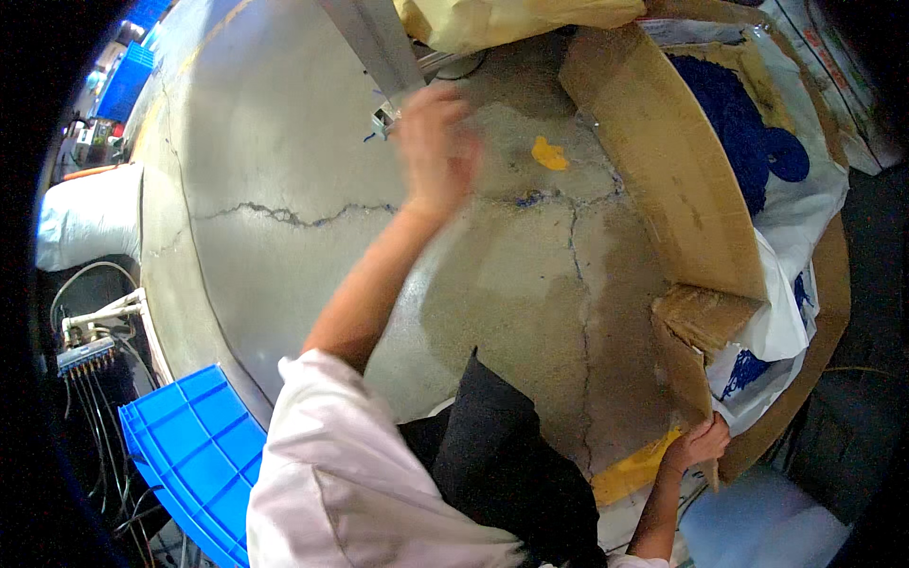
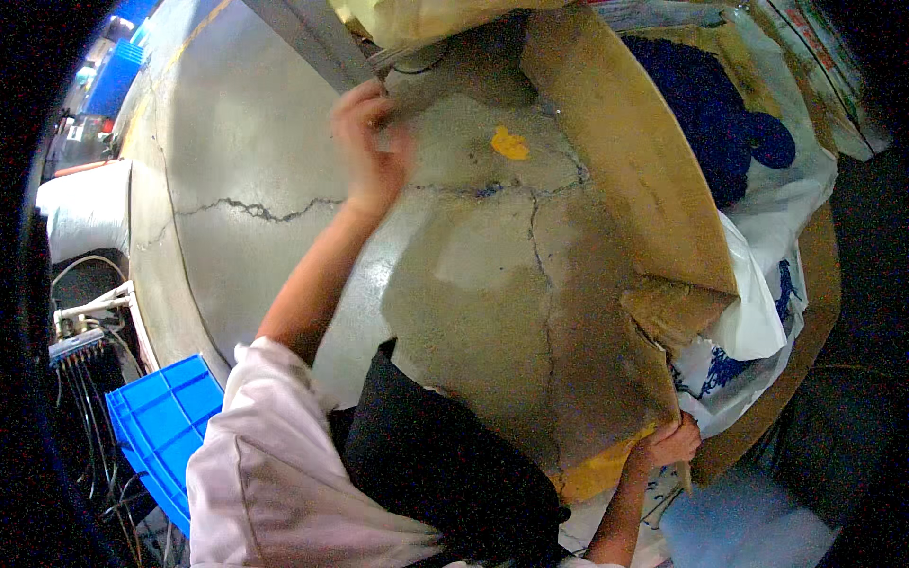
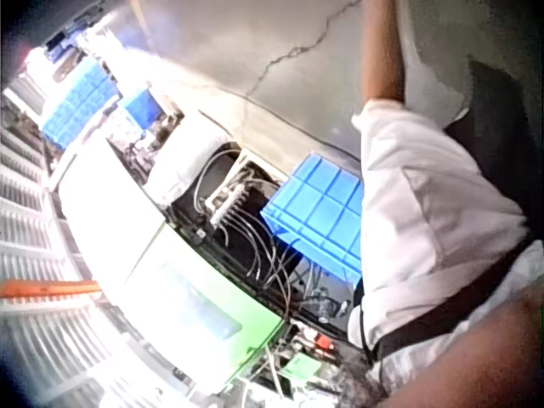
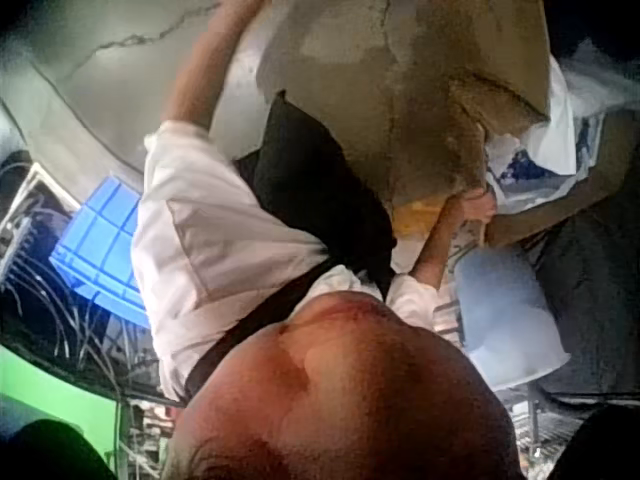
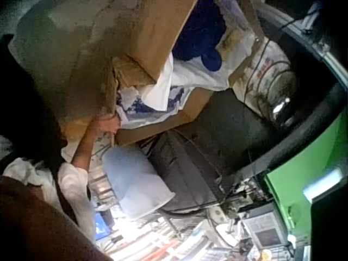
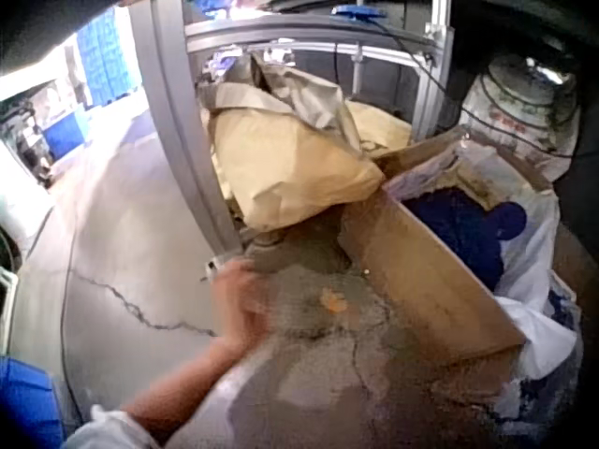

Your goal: The person inspects a blue plastic reel, then sits on the floor to pick up small blue plastic fragments and a yellow piece of debris. They place the collected items into a white bag inside a cardboard box.

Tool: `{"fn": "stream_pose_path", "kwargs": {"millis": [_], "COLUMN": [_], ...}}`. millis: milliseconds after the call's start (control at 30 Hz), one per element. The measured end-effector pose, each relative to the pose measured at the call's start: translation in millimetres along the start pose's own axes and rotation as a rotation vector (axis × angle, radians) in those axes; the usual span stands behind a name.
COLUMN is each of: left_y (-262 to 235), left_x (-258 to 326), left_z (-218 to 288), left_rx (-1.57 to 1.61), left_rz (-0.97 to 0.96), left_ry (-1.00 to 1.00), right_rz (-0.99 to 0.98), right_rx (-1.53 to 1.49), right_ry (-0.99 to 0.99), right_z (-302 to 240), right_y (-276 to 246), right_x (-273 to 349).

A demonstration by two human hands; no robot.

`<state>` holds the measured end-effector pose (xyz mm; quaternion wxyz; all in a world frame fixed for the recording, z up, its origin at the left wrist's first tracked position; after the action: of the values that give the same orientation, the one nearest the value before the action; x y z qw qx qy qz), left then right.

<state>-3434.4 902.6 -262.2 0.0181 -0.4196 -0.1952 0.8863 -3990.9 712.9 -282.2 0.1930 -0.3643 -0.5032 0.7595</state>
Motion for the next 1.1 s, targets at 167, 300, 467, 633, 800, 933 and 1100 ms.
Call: {"fn": "stream_pose_path", "kwargs": {"millis": [167, 300, 467, 633, 800, 933, 1100], "left_y": [-53.4, -32.2, -12.3, -22.4, -22.5, 11.7, 78.5], "left_x": [50.4, 48.7, 34.7, 39.6, 6.3, -23.5, -0.4], "left_z": [-190.9, -234.0, -245.4, -263.0, -304.5, -322.8, -355.2], "left_rx": [-0.747, -0.889, -0.888, -0.736, -0.368, -0.615, -0.77], "left_rz": [-0.153, -0.319, -0.443, -0.313, -0.261, -0.555, -0.901], "left_ry": [-0.627, -0.592, -0.703, -0.664, -0.728, -0.622, -0.608], "right_rz": [-0.082, -0.145, -0.237, -0.234, -0.568, -0.462, -0.575], "right_rx": [0.017, 0.023, 0.022, 0.055, -0.119, -0.174, -0.208], "right_ry": [-0.004, -0.004, -0.005, -0.009, 0.107, -0.005, -0.181], "right_z": [1.7, -7.3, 5.8, 10.0, -4.6, -18.9, -6.1], "right_y": [5.0, -4.4, -5.7, -4.6, -19.9, -33.6, -39.7], "right_x": [8.6, 1.4, -0.9, -2.9, -10.6, -7.5, -6.8]}}
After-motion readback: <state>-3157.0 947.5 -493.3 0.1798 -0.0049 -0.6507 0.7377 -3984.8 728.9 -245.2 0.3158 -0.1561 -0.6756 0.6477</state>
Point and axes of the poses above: each hand's wrist, its own x-axis away from the middle knuckle, its own y-axis out of the palm, z = x × y, the point moved 3 cm from there along -x, towards the middle knuckle, and after that the axes turned 14 degrees about -y, right-handed, at the moved point
